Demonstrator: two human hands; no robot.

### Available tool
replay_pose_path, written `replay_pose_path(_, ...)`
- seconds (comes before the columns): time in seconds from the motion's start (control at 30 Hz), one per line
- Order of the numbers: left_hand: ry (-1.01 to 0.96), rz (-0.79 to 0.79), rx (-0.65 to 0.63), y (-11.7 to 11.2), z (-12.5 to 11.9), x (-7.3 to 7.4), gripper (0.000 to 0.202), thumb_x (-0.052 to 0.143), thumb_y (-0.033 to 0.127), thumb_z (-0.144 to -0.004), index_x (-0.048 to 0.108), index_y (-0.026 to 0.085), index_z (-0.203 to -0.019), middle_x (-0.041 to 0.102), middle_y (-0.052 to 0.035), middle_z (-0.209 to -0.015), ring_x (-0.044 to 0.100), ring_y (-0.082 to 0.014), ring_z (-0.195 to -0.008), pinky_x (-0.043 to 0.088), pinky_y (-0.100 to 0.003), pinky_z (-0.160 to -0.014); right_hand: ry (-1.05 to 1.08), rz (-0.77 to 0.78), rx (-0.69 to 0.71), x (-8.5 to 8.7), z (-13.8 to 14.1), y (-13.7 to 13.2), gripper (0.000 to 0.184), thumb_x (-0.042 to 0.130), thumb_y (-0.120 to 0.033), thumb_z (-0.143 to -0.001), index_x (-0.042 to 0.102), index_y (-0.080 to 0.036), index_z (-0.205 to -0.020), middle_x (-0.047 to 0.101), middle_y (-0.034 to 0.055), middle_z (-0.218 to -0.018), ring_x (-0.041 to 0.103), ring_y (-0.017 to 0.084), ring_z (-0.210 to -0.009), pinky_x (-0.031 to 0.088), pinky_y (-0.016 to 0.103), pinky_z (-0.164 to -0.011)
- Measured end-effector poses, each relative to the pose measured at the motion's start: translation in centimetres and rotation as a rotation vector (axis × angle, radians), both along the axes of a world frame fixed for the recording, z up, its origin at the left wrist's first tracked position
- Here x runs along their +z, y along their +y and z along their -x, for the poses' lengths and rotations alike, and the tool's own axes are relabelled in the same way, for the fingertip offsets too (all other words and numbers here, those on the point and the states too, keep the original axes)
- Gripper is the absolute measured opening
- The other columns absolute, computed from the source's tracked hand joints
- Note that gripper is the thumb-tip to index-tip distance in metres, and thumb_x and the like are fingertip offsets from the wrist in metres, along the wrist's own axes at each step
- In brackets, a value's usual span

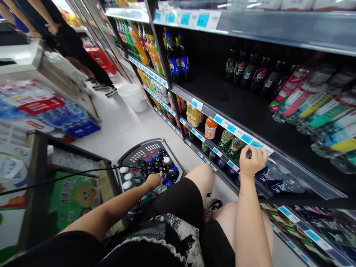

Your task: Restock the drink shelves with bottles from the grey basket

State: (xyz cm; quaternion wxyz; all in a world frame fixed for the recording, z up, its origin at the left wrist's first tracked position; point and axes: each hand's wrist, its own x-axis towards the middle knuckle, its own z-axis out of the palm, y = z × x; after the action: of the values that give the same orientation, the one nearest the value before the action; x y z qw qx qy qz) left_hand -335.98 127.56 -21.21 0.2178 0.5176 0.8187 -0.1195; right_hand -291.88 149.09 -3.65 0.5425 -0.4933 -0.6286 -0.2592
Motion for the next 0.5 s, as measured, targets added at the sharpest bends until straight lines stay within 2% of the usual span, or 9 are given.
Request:
replay_pose_path(0.07, 0.016, -0.042, 0.045, -0.1, 1.0, 1.1, 0.037, 0.062, 0.033, -0.091, 0.063, 0.006, -0.116, 0.072, -0.0228, -0.109, 0.071, -0.0329, -0.102, 0.054, -0.045, -0.093, 0.016, 0.055, 0.006, -0.2, -0.2, -0.1, 0.023, 0.053, -0.029, -0.098, 0.061, -0.020, -0.079, 0.069, 0.0085, -0.075, 0.066, 0.025, -0.078, 0.054, 0.041, -0.084)
replay_pose_path(0.13, 0.058, -0.086, 0.125, -0.3, 2.4, 2.6, 0.042, 0.051, 0.040, -0.097, 0.061, 0.004, -0.116, 0.072, -0.0272, -0.106, 0.071, -0.0370, -0.100, 0.054, -0.045, -0.088, 0.021, 0.067, 0.018, -0.4, -0.4, -0.2, 0.021, 0.054, -0.028, -0.098, 0.062, -0.020, -0.080, 0.069, 0.0090, -0.076, 0.067, 0.025, -0.079, 0.055, 0.044, -0.085)
replay_pose_path(0.2, 0.113, -0.122, 0.195, -0.5, 4.0, 4.5, 0.048, 0.041, 0.045, -0.100, 0.059, 0.004, -0.119, 0.071, -0.0294, -0.107, 0.071, -0.0392, -0.100, 0.053, -0.046, -0.085, 0.016, 0.051, 0.027, -0.5, -0.5, -0.3, 0.018, 0.056, -0.026, -0.097, 0.063, -0.020, -0.081, 0.070, 0.0089, -0.077, 0.067, 0.025, -0.080, 0.055, 0.044, -0.086)
replay_pose_path(0.27, 0.148, -0.151, 0.217, -0.5, 5.4, 6.8, 0.050, 0.039, 0.048, -0.099, 0.059, 0.008, -0.121, 0.072, -0.0280, -0.107, 0.071, -0.0394, -0.101, 0.052, -0.045, -0.085, 0.014, 0.036, 0.036, -0.6, -0.5, -0.4, 0.017, 0.057, -0.025, -0.096, 0.062, -0.020, -0.081, 0.070, 0.0084, -0.077, 0.067, 0.025, -0.081, 0.055, 0.042, -0.086)
replay_pose_path(0.4, 0.222, -0.257, 0.075, 0.1, 6.3, 12.3, 0.050, 0.045, 0.057, -0.092, 0.064, 0.017, -0.117, 0.075, -0.0181, -0.100, 0.070, -0.0361, -0.100, 0.049, -0.039, -0.085, 0.021, 0.045, 0.070, -0.7, 0.2, -0.4, 0.018, 0.057, -0.025, -0.097, 0.062, -0.021, -0.081, 0.070, 0.0065, -0.076, 0.065, 0.024, -0.080, 0.052, 0.039, -0.086)
replay_pose_path(0.5, 0.238, -0.469, -0.064, 0.6, 4.5, 16.6, 0.048, 0.051, 0.061, -0.085, 0.069, 0.019, -0.102, 0.075, -0.0125, -0.084, 0.071, -0.0315, -0.089, 0.047, -0.032, -0.077, 0.039, 0.099, 0.173, -1.1, 1.7, -0.5, 0.018, 0.057, -0.025, -0.098, 0.062, -0.022, -0.081, 0.070, 0.0079, -0.077, 0.064, 0.025, -0.080, 0.049, 0.040, -0.088)
